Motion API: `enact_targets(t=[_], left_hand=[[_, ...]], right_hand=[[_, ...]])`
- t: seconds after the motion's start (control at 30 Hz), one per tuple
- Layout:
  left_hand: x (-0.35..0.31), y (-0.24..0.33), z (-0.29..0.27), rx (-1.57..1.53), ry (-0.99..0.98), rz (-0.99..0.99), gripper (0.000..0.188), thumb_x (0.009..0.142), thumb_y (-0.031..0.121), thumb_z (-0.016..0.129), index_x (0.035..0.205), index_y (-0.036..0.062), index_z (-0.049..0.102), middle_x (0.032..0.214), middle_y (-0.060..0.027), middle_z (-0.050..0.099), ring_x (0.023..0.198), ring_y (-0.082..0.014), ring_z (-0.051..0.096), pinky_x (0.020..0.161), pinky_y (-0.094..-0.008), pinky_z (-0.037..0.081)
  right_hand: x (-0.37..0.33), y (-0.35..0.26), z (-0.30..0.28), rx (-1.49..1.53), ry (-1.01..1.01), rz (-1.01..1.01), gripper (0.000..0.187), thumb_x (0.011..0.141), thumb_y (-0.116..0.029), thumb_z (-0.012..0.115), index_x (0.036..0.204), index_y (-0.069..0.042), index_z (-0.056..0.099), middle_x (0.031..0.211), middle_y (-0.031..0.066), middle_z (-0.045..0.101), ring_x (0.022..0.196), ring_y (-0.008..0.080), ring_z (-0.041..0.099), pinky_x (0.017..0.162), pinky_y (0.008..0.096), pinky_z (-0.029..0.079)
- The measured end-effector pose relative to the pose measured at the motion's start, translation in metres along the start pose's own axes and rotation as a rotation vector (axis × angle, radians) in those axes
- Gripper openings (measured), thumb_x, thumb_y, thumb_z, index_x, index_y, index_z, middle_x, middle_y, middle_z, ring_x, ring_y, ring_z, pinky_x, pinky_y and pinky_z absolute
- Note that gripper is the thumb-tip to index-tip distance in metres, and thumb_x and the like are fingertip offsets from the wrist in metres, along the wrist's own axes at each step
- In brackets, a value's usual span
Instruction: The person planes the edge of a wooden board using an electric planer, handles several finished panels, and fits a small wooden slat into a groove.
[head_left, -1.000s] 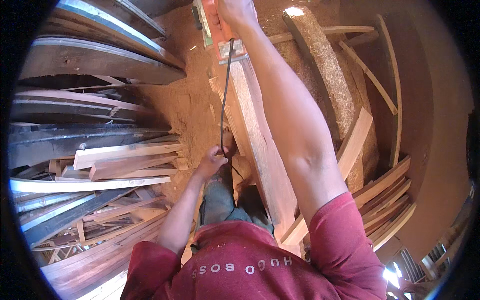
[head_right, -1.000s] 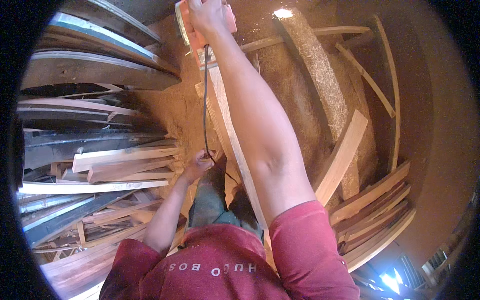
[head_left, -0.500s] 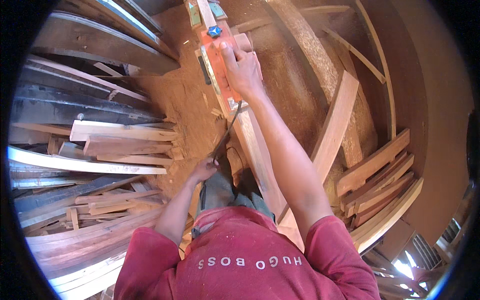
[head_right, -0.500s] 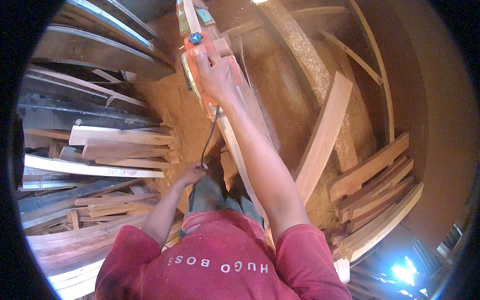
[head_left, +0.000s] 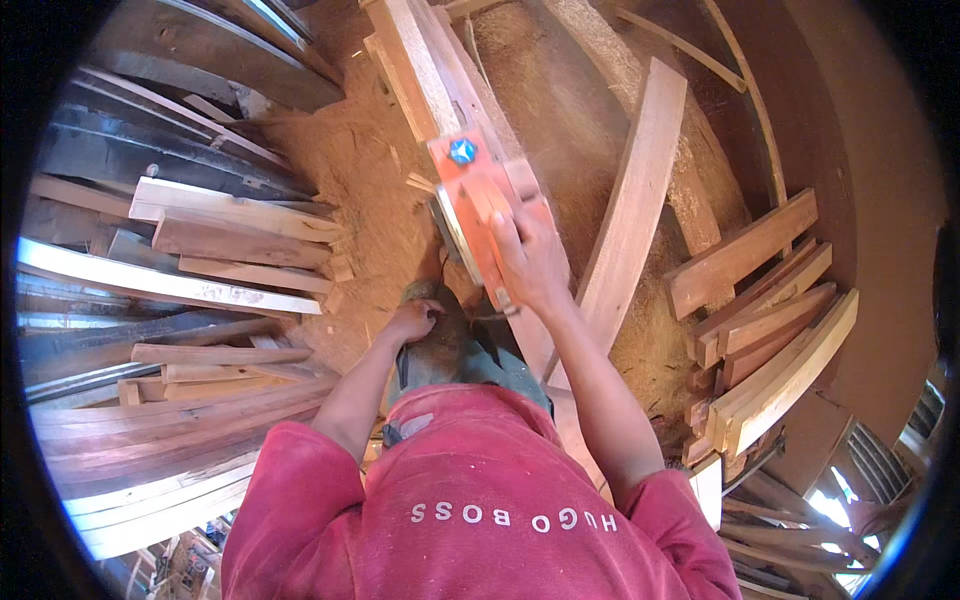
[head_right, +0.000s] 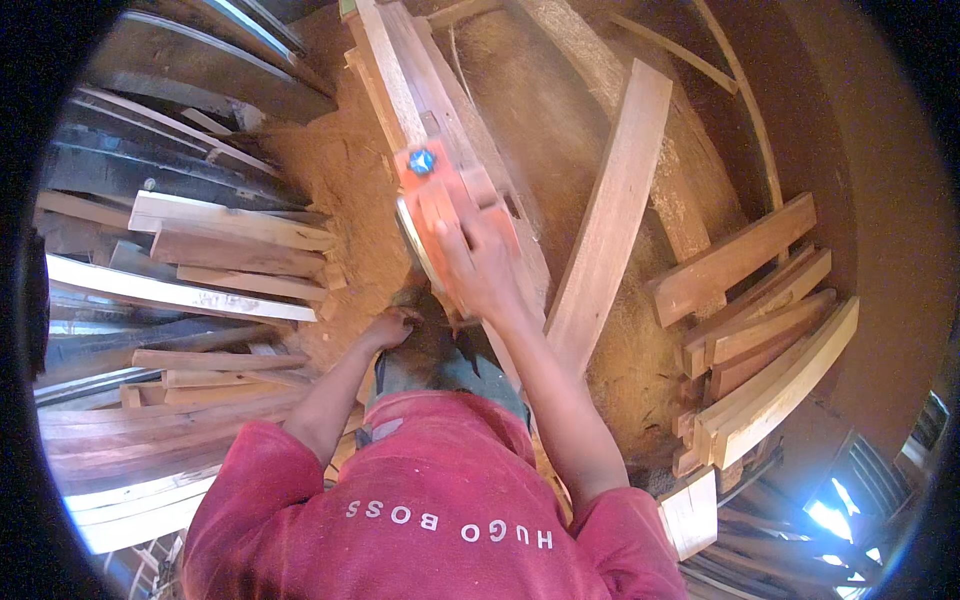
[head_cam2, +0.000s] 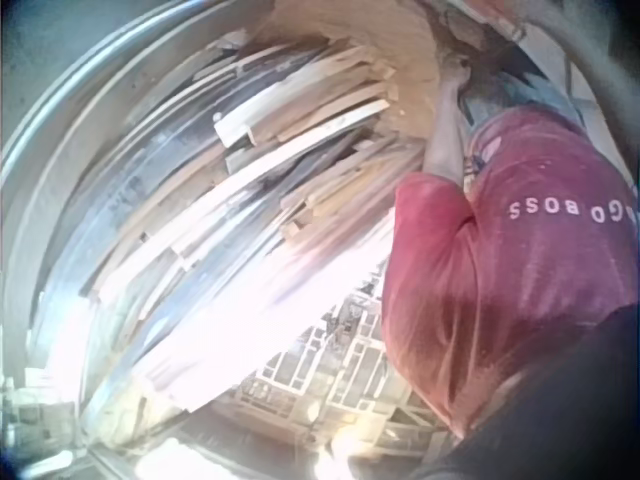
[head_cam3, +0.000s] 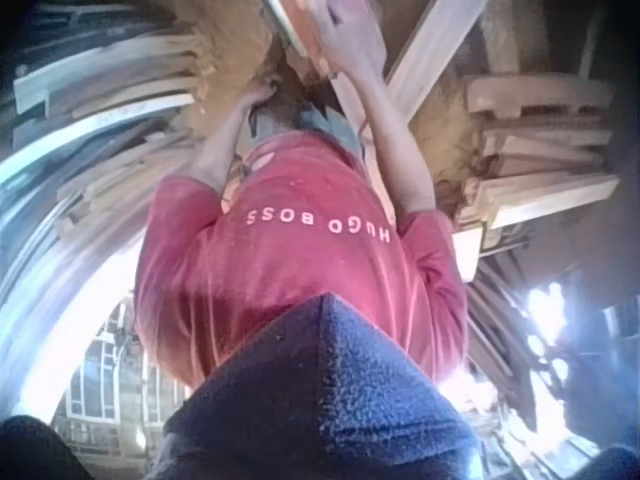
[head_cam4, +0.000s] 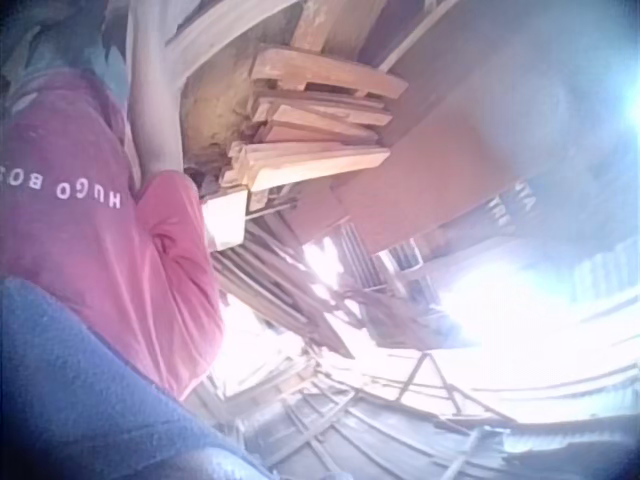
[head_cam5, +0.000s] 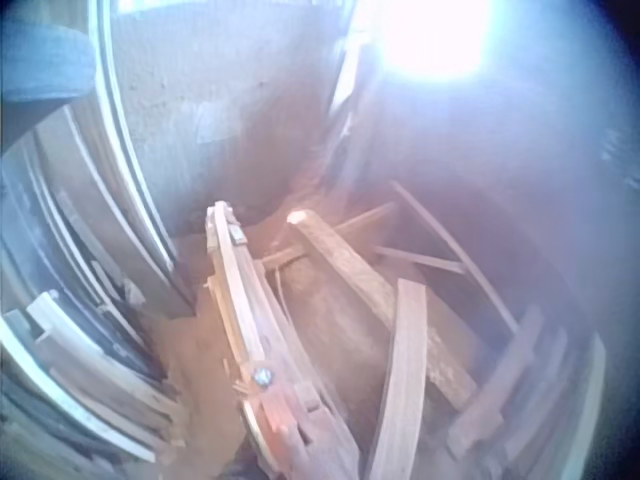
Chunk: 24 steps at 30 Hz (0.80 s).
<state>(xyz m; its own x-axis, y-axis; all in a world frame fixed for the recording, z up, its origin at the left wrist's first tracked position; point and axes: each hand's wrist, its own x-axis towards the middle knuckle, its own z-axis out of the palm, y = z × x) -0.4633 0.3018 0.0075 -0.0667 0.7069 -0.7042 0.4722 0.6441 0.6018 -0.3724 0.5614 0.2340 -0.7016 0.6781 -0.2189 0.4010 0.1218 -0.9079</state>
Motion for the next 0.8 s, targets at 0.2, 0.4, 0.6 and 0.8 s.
enact_targets(t=[0.2, 0.4, 0.6, 0.8], left_hand=[[0.019, 0.043, 0.012, -0.119, 0.437, 0.131, 0.049, 0.079, 0.016, 0.065, 0.125, 0.0016, 0.054, 0.127, -0.022, 0.056, 0.121, -0.0379, 0.052, 0.103, -0.0426, 0.043], [0.046, 0.154, -0.012, -0.22, 0.864, 0.336, 0.095, 0.066, 0.028, 0.082, 0.139, -0.0081, 0.033, 0.14, -0.0305, 0.04, 0.128, -0.0445, 0.041, 0.108, -0.0463, 0.036], [0.042, 0.171, -0.029, -0.231, 0.992, 0.387, 0.107, 0.06, 0.026, 0.085, 0.144, -0.0079, 0.028, 0.141, -0.0287, 0.04, 0.129, -0.048, 0.038, 0.108, -0.0505, 0.035], [-0.083, 0.292, -0.194, -0.494, 1.155, 0.462, 0.096, 0.055, 0.024, 0.085, 0.136, -0.009, 0.045, 0.13, -0.0224, 0.052, 0.117, -0.035, 0.054, 0.103, -0.0424, 0.042]], right_hand=[[-0.178, 0.057, -0.053, 0.062, -0.121, 0.212, 0.054, 0.096, -0.042, 0.049, 0.123, 0.003, 0.059, 0.097, 0.016, 0.068, 0.092, 0.0274, 0.064, 0.08, 0.0387, 0.049], [-0.263, 0.047, -0.109, 0.25, 0.062, 0.448, 0.065, 0.092, -0.062, 0.05, 0.086, 0.002, 0.062, 0.065, 0.0038, 0.056, 0.06, 0.0139, 0.055, 0.054, 0.0296, 0.043], [-0.266, 0.044, -0.124, 0.07, 0.425, 0.297, 0.066, 0.09, -0.065, 0.049, 0.073, -0.002, 0.056, 0.056, 0.0022, 0.051, 0.052, 0.0116, 0.05, 0.045, 0.0278, 0.037], [-0.254, 0.033, -0.127, 0.288, 0.476, 0.363, 0.063, 0.093, -0.061, 0.046, 0.066, -0.004, 0.05, 0.058, 0.0008, 0.047, 0.055, 0.0106, 0.043, 0.048, 0.0289, 0.032]])
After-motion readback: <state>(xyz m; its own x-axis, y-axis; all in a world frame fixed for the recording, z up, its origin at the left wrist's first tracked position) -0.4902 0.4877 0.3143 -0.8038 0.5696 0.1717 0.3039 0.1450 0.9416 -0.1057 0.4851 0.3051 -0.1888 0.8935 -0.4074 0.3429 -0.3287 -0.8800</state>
